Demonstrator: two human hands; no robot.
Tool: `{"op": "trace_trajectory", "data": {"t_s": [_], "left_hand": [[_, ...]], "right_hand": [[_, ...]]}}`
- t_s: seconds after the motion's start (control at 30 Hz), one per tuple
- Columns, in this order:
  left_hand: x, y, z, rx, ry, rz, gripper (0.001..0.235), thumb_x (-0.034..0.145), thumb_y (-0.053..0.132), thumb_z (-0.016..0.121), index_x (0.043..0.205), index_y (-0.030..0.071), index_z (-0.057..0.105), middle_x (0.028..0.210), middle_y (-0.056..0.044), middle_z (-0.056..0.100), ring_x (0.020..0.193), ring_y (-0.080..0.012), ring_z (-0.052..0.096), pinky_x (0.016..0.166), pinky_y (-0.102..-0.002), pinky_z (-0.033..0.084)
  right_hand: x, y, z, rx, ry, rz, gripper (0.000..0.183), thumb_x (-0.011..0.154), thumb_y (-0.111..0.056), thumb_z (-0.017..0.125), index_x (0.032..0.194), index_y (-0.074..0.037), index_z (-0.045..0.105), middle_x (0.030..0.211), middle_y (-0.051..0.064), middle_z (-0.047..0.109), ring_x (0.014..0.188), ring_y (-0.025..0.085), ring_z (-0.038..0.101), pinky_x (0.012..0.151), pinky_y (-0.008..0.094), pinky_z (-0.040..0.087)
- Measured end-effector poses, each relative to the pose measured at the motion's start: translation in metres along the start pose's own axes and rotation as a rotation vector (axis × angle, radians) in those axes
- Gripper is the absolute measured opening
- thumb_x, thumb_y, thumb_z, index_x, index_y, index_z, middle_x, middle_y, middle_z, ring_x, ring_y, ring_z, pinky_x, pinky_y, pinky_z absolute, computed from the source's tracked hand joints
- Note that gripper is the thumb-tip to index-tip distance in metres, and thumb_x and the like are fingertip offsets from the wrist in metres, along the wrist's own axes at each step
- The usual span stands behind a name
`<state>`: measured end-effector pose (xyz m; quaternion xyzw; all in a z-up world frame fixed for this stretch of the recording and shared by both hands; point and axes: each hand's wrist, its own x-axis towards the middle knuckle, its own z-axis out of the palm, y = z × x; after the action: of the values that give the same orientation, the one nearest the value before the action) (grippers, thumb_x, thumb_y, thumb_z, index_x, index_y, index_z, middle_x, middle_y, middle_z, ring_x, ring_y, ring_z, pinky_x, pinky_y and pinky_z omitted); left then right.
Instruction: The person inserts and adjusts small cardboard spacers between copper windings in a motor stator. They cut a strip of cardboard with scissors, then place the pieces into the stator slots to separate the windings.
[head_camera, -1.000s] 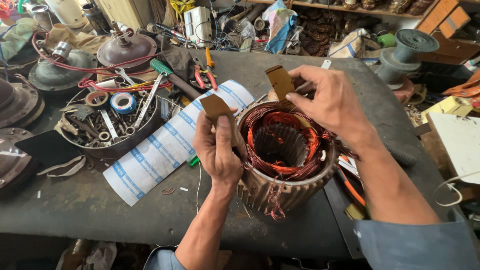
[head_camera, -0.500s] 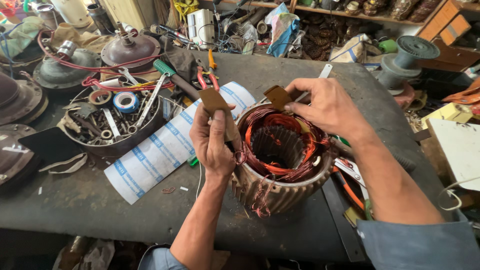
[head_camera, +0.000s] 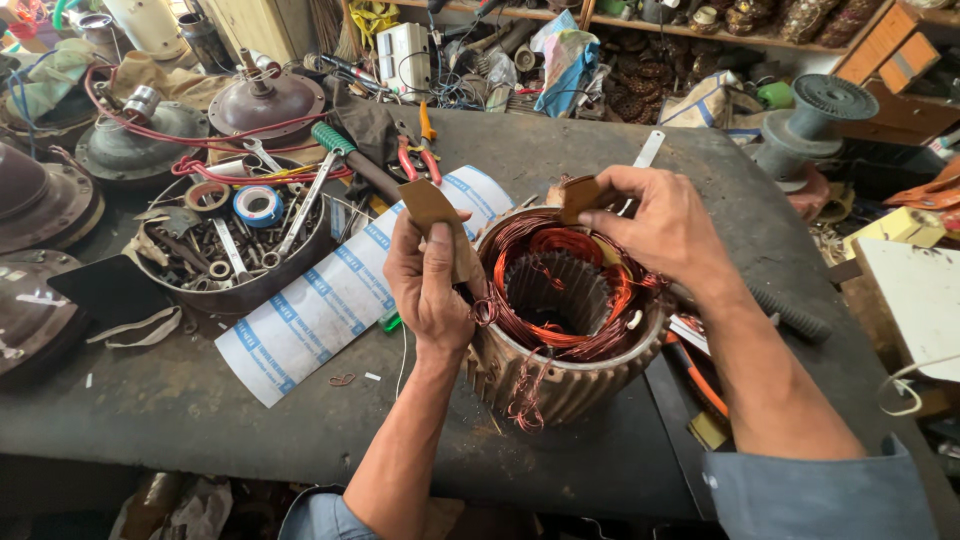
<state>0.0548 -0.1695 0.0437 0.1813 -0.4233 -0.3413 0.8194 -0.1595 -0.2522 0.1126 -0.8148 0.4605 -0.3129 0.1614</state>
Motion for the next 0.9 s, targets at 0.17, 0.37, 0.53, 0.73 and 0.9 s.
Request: {"op": "trace_trajectory", "data": {"t_s": [0.17,0.37,0.53,0.73,0.9], "left_hand": [[-0.001,0.001,-0.001,0.032,0.002,-0.003,0.023,0.113,0.016,0.051,0.115,-0.005,0.059,0.064,0.0,0.049,0.047,-0.0086,0.041,0.046,-0.025,0.034],[-0.001,0.0,-0.003,0.014,-0.006,0.004,0.023,0.113,0.017,0.05,0.116,-0.005,0.059,0.064,0.0,0.048,0.047,-0.0083,0.041,0.046,-0.025,0.035],[0.0,-0.002,-0.004,0.015,-0.033,0.029,0.024,0.114,0.017,0.05,0.118,-0.005,0.059,0.065,0.0,0.049,0.048,-0.0082,0.042,0.047,-0.025,0.035],[-0.001,-0.004,-0.004,0.002,-0.016,0.029,0.024,0.113,0.017,0.05,0.118,-0.005,0.058,0.065,-0.001,0.051,0.048,-0.0087,0.043,0.047,-0.025,0.036],[-0.001,-0.003,-0.006,0.027,-0.02,0.013,0.024,0.113,0.018,0.051,0.117,-0.005,0.059,0.066,-0.001,0.052,0.048,-0.0091,0.045,0.048,-0.025,0.036]], "right_hand": [[-0.003,0.007,0.001,0.027,0.025,-0.052,0.021,0.084,-0.018,0.08,0.102,-0.008,0.077,0.089,0.005,0.079,0.078,0.01,0.071,0.073,0.029,0.054],[-0.003,0.0,-0.002,0.005,0.007,-0.014,0.018,0.084,-0.017,0.079,0.1,-0.009,0.078,0.088,0.004,0.08,0.076,0.011,0.072,0.07,0.031,0.054],[0.004,-0.009,-0.001,0.017,-0.052,-0.077,0.018,0.083,-0.013,0.078,0.101,-0.011,0.08,0.091,0.004,0.081,0.081,0.011,0.074,0.075,0.029,0.055],[0.011,-0.011,-0.004,0.07,-0.131,0.015,0.019,0.083,-0.012,0.077,0.101,-0.009,0.079,0.09,0.003,0.081,0.078,0.01,0.075,0.074,0.029,0.056],[0.011,0.001,-0.002,0.129,-0.115,0.026,0.016,0.086,-0.008,0.076,0.102,-0.006,0.077,0.089,0.002,0.08,0.08,0.008,0.071,0.074,0.027,0.056]]}}
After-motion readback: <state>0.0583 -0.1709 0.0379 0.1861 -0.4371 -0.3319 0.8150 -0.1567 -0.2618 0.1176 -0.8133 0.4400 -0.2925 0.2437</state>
